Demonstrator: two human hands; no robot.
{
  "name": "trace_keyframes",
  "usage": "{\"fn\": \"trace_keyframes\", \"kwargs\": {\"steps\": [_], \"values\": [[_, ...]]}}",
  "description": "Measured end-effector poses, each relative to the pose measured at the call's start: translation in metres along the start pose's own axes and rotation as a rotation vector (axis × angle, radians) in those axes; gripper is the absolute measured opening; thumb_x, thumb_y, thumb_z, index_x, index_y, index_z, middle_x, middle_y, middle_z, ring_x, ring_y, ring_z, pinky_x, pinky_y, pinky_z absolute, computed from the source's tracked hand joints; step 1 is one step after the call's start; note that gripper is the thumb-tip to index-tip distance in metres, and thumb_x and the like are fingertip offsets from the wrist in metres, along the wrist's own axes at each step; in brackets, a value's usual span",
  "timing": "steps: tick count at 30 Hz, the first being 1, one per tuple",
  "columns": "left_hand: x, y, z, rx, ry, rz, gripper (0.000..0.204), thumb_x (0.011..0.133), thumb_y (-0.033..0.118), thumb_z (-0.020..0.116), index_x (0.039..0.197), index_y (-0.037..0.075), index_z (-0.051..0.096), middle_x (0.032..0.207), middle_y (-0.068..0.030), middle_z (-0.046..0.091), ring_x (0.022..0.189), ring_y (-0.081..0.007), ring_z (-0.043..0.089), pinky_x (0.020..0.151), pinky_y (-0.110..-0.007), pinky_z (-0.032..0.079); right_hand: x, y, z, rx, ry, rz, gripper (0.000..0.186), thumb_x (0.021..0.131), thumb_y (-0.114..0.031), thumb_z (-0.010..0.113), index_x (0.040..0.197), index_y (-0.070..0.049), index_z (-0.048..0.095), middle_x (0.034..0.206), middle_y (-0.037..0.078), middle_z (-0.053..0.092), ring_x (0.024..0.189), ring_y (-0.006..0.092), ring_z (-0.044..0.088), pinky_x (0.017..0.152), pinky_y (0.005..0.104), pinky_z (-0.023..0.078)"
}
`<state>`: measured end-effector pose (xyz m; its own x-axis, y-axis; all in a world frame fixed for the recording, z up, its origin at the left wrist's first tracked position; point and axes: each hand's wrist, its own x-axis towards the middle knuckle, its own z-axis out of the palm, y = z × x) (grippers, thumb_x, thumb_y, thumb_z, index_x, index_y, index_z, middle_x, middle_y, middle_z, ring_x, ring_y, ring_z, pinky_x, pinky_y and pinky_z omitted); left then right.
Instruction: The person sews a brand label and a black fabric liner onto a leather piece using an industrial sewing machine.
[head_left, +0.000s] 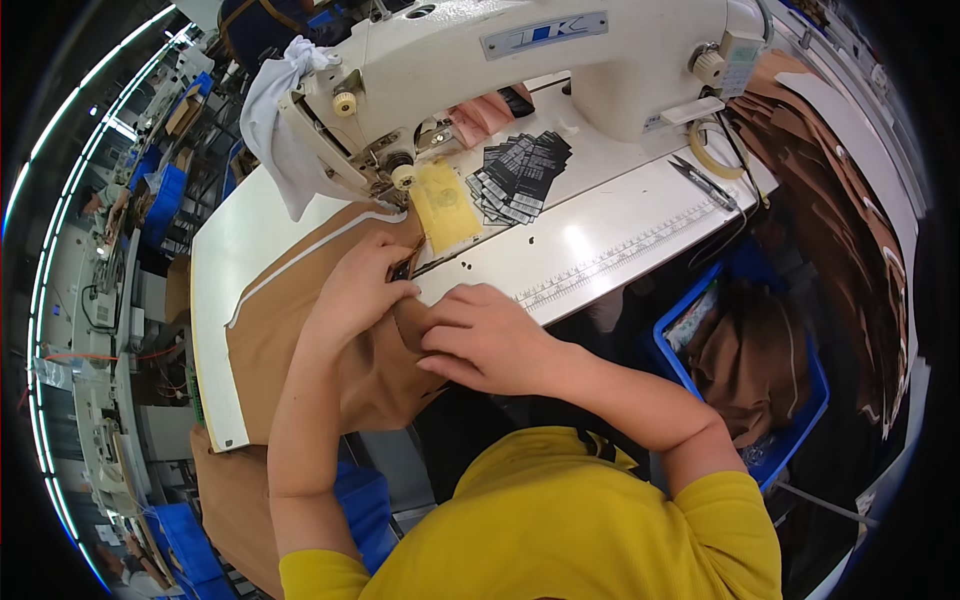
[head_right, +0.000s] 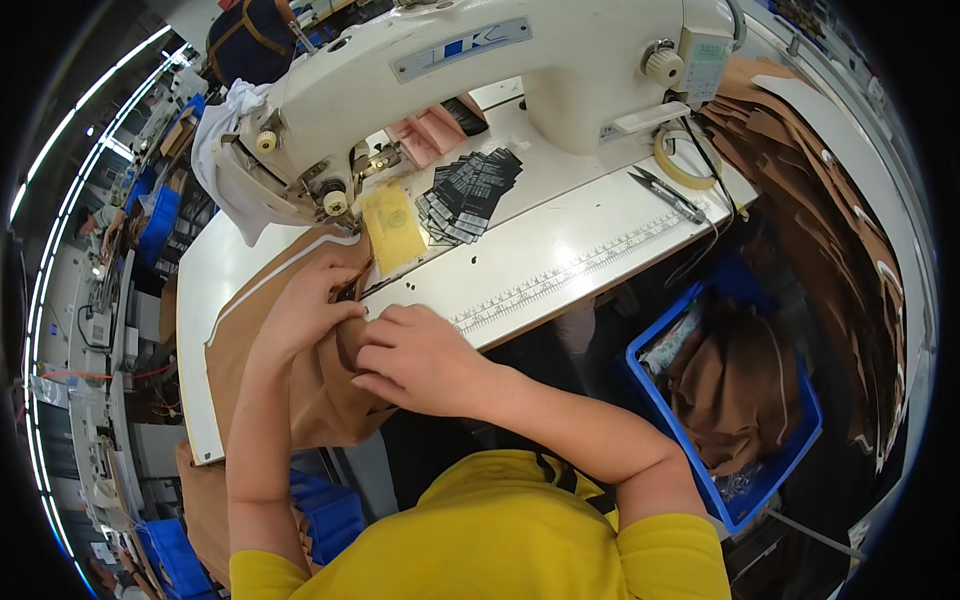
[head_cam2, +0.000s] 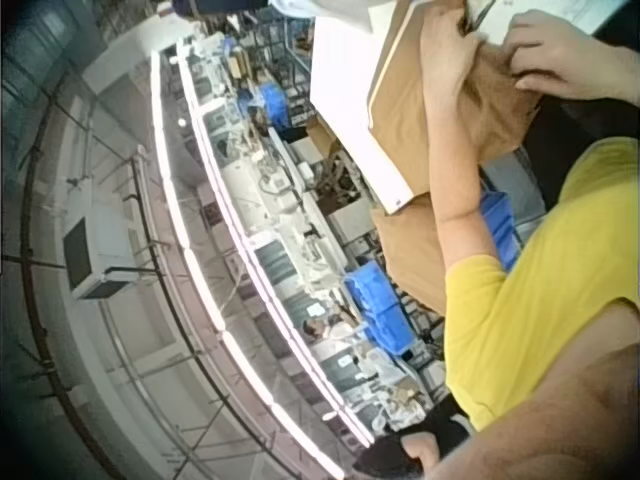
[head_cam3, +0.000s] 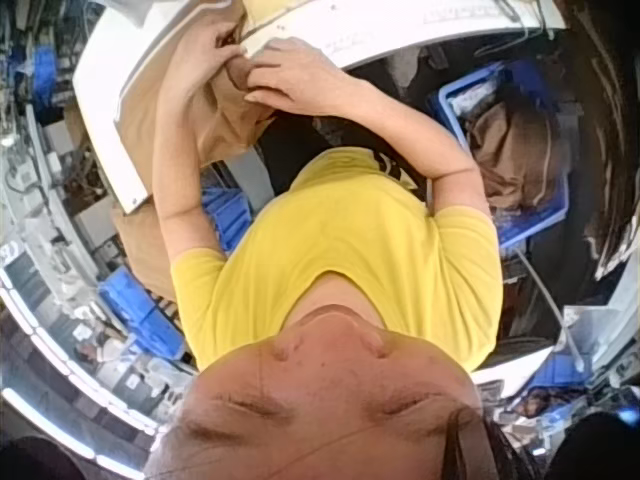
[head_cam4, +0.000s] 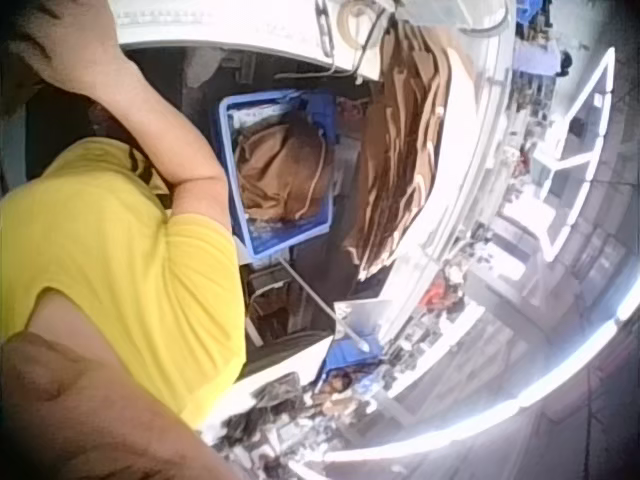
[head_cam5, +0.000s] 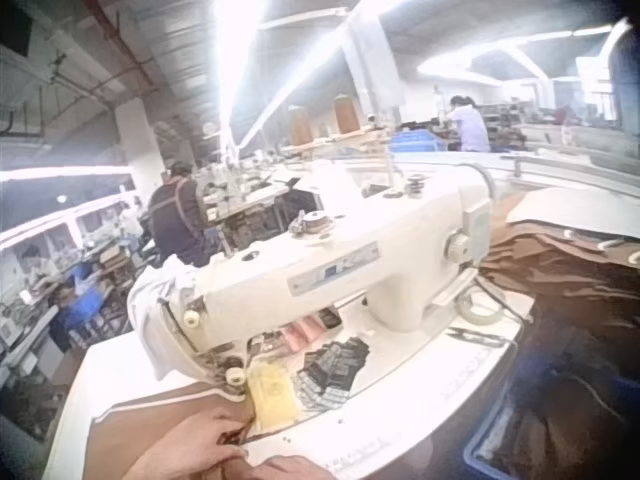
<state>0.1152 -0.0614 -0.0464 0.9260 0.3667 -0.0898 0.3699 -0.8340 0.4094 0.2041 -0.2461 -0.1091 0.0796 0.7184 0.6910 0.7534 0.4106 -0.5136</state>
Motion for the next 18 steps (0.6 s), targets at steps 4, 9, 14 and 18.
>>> {"fn": "trace_keyframes", "kwargs": {"steps": [4, 9, 14, 18], "values": [[-0.009, -0.01, -0.015, 0.014, -0.104, 0.036, 0.029, 0.071, 0.014, 0.077, 0.076, -0.003, 0.054, 0.086, -0.0135, 0.054, 0.076, -0.0338, 0.053, 0.07, -0.042, 0.042, -0.029, -0.003, -0.01, -0.185, -0.021, 0.039, 0.015, 0.077, -0.019, 0.071, 0.086, -0.012, 0.062, 0.092, 0.002, 0.058, 0.091, 0.0228, 0.055, 0.082, 0.0366, 0.044], [-0.016, -0.018, -0.018, -0.155, -0.13, -0.056, 0.018, 0.078, 0.0, 0.064, 0.072, -0.004, 0.047, 0.07, -0.0095, 0.043, 0.065, -0.0255, 0.048, 0.062, -0.035, 0.041, -0.05, -0.021, -0.007, -0.237, -0.2, -0.057, 0.01, 0.074, -0.017, 0.068, 0.076, -0.013, 0.06, 0.081, 0.0, 0.051, 0.086, 0.0183, 0.053, 0.08, 0.0323, 0.041], [-0.015, -0.007, 0.004, -0.03, 0.195, -0.08, 0.005, 0.08, 0.0, 0.051, 0.083, -0.004, 0.052, 0.081, -0.0224, 0.058, 0.077, -0.0391, 0.059, 0.068, -0.045, 0.044, -0.034, -0.021, -0.022, -0.029, -0.134, -0.031, 0.013, 0.077, -0.015, 0.074, 0.08, -0.013, 0.062, 0.079, 0.0, 0.052, 0.08, 0.0198, 0.054, 0.074, 0.0344, 0.042], [-0.006, 0.001, 0.028, -0.022, 0.391, -0.104, 0.014, 0.082, 0.002, 0.051, 0.095, 0.002, 0.057, 0.086, -0.0189, 0.064, 0.082, -0.0381, 0.062, 0.073, -0.043, 0.049, -0.001, 0.022, -0.034, -0.121, 0.052, 0.092, 0.013, 0.074, -0.017, 0.073, 0.078, -0.01, 0.063, 0.081, 0.004, 0.055, 0.082, 0.0241, 0.055, 0.072, 0.0383, 0.044]]}}
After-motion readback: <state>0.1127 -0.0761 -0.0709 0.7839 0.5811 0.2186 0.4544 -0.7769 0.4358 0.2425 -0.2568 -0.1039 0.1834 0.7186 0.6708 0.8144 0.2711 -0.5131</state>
